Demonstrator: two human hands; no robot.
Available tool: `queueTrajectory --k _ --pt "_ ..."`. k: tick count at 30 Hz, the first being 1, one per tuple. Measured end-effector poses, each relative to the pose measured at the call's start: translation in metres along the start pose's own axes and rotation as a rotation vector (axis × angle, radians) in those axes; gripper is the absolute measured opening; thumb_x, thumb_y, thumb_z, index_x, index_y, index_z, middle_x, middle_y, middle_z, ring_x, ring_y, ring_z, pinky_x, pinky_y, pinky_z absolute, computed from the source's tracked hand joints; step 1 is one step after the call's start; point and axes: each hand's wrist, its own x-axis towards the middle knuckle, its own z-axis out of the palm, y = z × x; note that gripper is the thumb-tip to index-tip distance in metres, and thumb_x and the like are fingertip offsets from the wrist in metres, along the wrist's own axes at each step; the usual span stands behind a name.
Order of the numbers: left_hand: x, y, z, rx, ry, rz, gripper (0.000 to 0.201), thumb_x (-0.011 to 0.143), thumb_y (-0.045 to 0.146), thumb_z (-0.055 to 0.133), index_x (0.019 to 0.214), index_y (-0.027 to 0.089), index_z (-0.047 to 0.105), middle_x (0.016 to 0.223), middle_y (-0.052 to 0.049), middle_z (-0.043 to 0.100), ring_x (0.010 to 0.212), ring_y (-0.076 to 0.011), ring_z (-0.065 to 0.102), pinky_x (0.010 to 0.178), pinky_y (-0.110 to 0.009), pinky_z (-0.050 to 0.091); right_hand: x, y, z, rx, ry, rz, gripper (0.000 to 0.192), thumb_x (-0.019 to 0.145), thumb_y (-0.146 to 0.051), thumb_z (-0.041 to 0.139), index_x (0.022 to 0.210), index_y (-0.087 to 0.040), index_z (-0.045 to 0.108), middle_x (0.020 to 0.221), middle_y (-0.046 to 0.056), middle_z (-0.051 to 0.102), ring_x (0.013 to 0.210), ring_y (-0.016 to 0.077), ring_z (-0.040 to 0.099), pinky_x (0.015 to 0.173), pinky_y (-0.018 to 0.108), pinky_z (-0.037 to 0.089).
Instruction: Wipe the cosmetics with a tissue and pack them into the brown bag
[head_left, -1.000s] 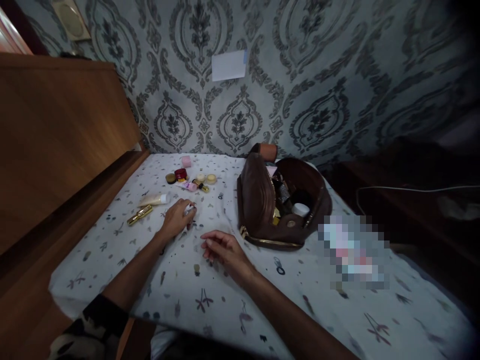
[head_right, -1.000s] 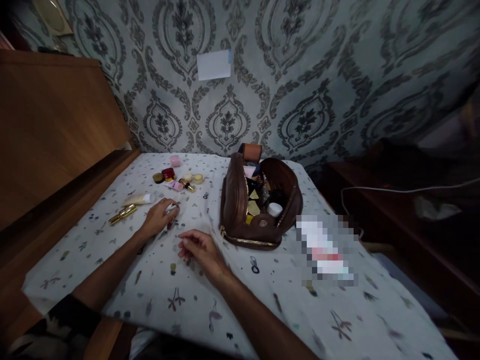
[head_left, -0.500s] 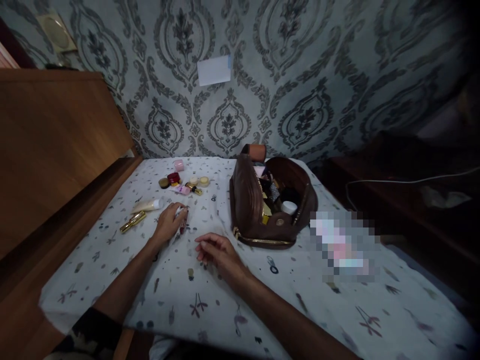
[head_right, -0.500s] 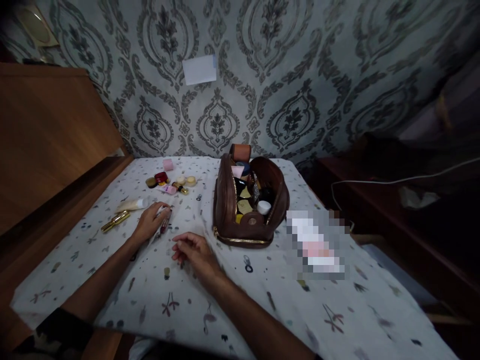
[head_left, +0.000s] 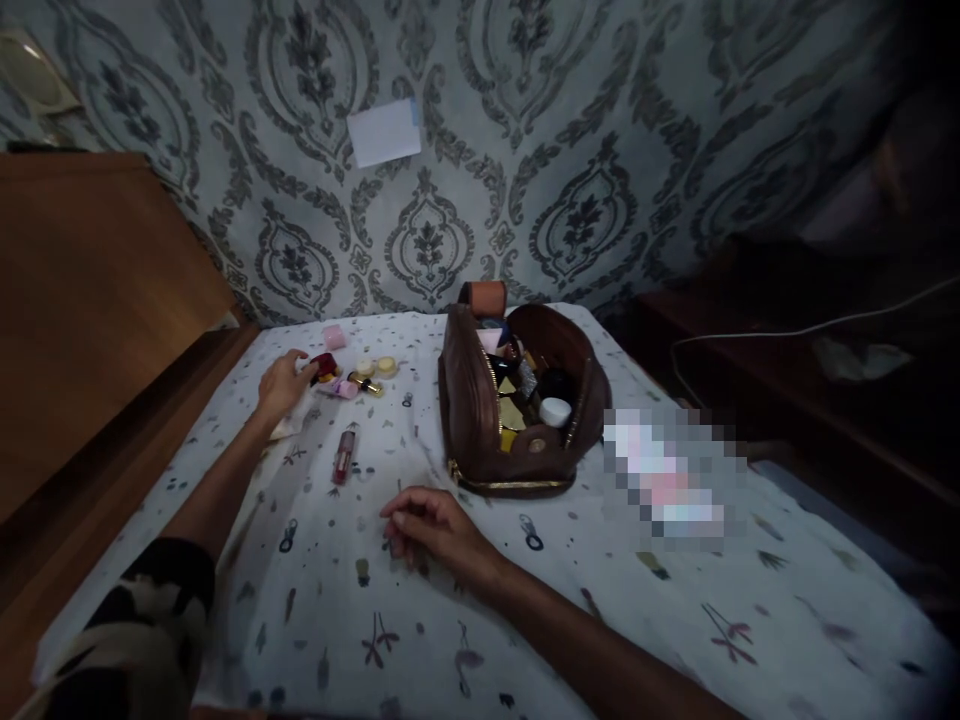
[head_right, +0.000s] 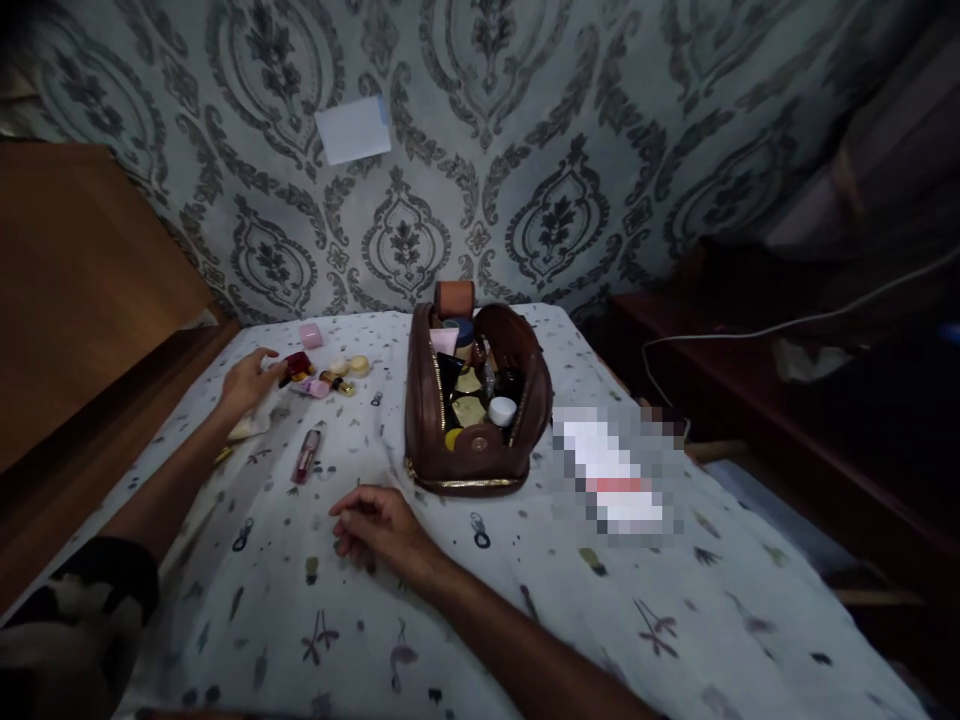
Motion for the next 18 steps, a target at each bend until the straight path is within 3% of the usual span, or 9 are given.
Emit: queueTrajectory --k 5,11,18 --pt "0.035 0.013 0.009 0.289 -0.143 -0.032 0.071 0.081 0.073 0.044 0.121 0.017 0.062 0.122 -0.021 0.064 0.110 -0.0400 0.060 0.079 -0.042 0.048 -0.002 -0.001 -0.003 0.052 -0.022 0.030 0.048 0.065 -0.054 0.077 0.086 -0.014 0.063 0.069 -0.001 0.064 0.053 0.0073 0.057 0.050 0.020 0.039" --pt "0.051 0.019 0.017 0.401 -0.274 0.020 0.068 0.080 0.073 0.044 0.108 0.014 0.063 0.114 -0.025 0.066 0.103 -0.0422 0.063 0.069 -0.041 0.048 -0.001 0.003 -0.005 0.079 -0.065 0.032 0.053 0.061 -0.059 0.078 0.083 -0.015 0.061 0.069 -0.002 0.061 0.053 0.0070 0.057 0.049 0.020 0.039" --pt "0.053 0.024 0.014 0.284 -0.209 -0.103 0.060 0.074 0.068 0.057 0.098 0.013 0.060 0.110 -0.022 0.067 0.102 -0.0401 0.063 0.065 -0.036 0.046 0.000 0.002 -0.009 0.135 -0.066 0.016 0.052 0.060 -0.058 0.080 0.082 -0.014 0.063 0.068 -0.002 0.062 0.054 0.0075 0.058 0.050 0.020 0.040"
